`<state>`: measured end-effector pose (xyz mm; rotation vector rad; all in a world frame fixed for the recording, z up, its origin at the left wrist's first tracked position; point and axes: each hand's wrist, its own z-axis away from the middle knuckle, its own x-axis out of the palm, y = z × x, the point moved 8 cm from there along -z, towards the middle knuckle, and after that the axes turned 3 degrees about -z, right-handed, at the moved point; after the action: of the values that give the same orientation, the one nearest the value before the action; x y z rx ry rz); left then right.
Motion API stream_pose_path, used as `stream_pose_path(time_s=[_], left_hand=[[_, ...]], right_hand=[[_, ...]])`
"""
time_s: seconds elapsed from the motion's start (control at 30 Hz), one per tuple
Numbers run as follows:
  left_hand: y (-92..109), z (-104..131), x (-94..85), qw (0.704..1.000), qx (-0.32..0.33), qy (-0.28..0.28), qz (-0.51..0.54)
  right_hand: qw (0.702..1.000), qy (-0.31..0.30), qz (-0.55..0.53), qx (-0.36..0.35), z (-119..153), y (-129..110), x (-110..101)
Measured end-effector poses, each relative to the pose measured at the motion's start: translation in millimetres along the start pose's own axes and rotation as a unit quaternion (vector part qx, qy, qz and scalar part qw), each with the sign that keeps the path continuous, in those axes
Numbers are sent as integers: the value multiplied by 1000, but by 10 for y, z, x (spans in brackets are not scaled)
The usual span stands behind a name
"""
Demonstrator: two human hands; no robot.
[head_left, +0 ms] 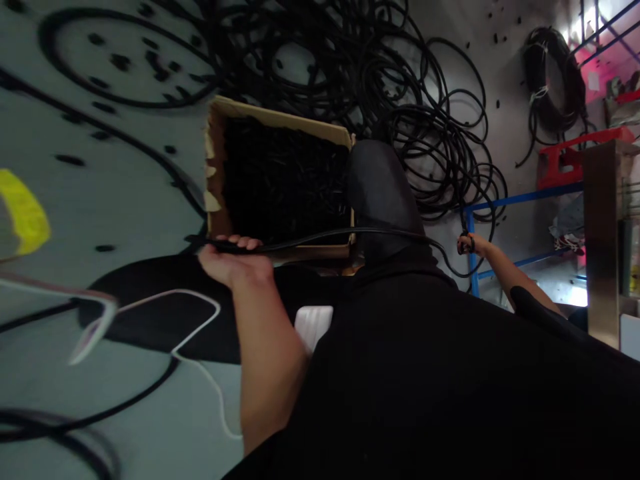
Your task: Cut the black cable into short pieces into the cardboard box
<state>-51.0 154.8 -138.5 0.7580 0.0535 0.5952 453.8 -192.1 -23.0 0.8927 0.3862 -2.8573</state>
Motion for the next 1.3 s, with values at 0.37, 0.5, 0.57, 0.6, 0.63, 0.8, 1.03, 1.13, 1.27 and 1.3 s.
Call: stream_pose_path(time_s=[0.37,0.5,0.57,0.6,0.63,0.8,1.03,1.13,1.27,1.3], left_hand=[[-146,-23,24,996,-49,-68,14],[-148,74,113,995,-54,-79,23],[-159,98,127,994,-56,-83,31],[-163,103,128,994,-53,-86,32],[-164,104,128,994,-47,-92,28],[-161,95,135,993,-8,-110,-36],[-252,139,186,985,1,-161,-63],[-249,182,178,975,34,-187,-117],[-200,253,182,955,70,-221,-184],[-186,275,193,949,77,-233,-199]], right_hand=[[928,140,-70,-338,-293,-1559,-176],[917,76,10,-392,-113,-2126,279],[908,46,41,-414,-2,-2373,565],[902,35,51,-426,56,-2482,709],[896,22,60,-439,112,-2578,856],[879,-70,69,-467,205,-2804,1534],[869,-189,-53,-454,-96,-2797,2023],[862,-227,-70,-448,-207,-2800,2151],[853,-267,-61,-444,-287,-2792,2279],[849,-275,-58,-448,-294,-2795,2297]])
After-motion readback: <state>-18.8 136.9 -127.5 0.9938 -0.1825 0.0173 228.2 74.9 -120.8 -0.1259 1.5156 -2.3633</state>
